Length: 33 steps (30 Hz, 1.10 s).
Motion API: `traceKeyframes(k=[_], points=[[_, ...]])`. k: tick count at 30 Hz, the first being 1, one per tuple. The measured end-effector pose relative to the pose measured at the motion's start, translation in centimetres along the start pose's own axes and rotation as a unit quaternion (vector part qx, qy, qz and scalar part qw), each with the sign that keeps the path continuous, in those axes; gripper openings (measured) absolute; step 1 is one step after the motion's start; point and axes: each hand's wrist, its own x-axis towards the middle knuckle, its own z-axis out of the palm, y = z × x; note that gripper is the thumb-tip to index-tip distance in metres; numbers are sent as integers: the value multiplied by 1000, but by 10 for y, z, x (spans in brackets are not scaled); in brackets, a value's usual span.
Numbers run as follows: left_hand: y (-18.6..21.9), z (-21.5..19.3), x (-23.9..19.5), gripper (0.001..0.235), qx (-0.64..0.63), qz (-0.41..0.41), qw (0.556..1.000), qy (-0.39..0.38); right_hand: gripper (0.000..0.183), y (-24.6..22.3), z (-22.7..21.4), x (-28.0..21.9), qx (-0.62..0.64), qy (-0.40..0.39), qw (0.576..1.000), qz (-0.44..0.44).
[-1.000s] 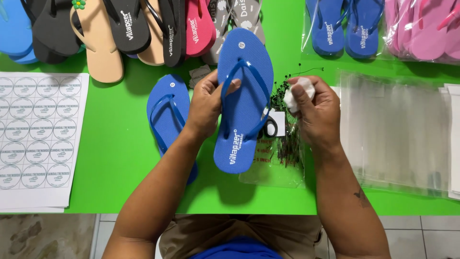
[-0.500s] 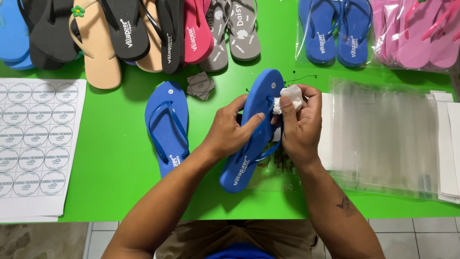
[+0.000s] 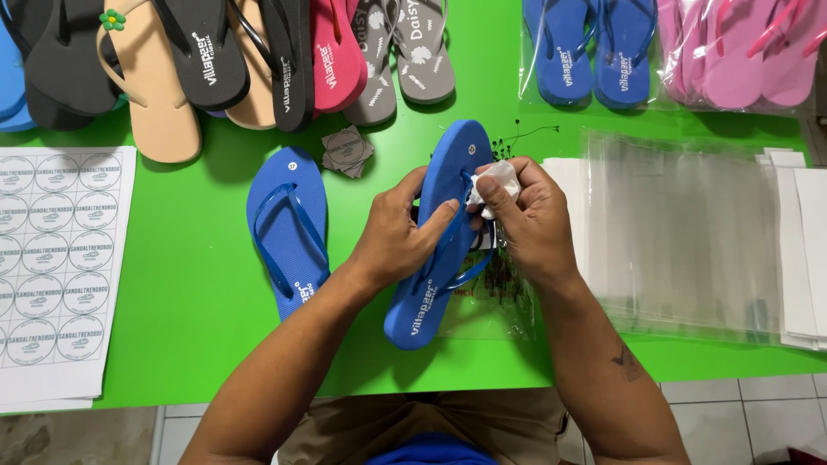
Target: Cleaning flip-flops with a cloth and placing them into plastic bags for packaging in a manufacturing setting.
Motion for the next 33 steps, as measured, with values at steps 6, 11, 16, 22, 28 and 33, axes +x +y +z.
traceKeyframes(k=[6, 11, 16, 22, 28, 33], points=[[-1, -10, 8, 32, -20, -18, 999, 40, 29, -5, 3, -3, 62, -19, 997, 39], [6, -20, 15, 11, -111, -63, 989, 69, 27, 10, 0, 0, 66, -28, 996, 55], [30, -25, 15, 12, -158, -73, 979, 105, 25, 3, 6, -5, 81, -41, 994, 64], [30, -19, 14, 11, -244, -77, 961, 108, 25, 10, 5, -6, 158, -34, 983, 83], [30, -17, 9, 26, -418, -120, 900, 18, 26, 8, 7, -8, 238, -10, 967, 92], [55, -19, 4, 25, -451, -109, 885, 28, 26, 10, 11, -11, 212, 3, 973, 86]])
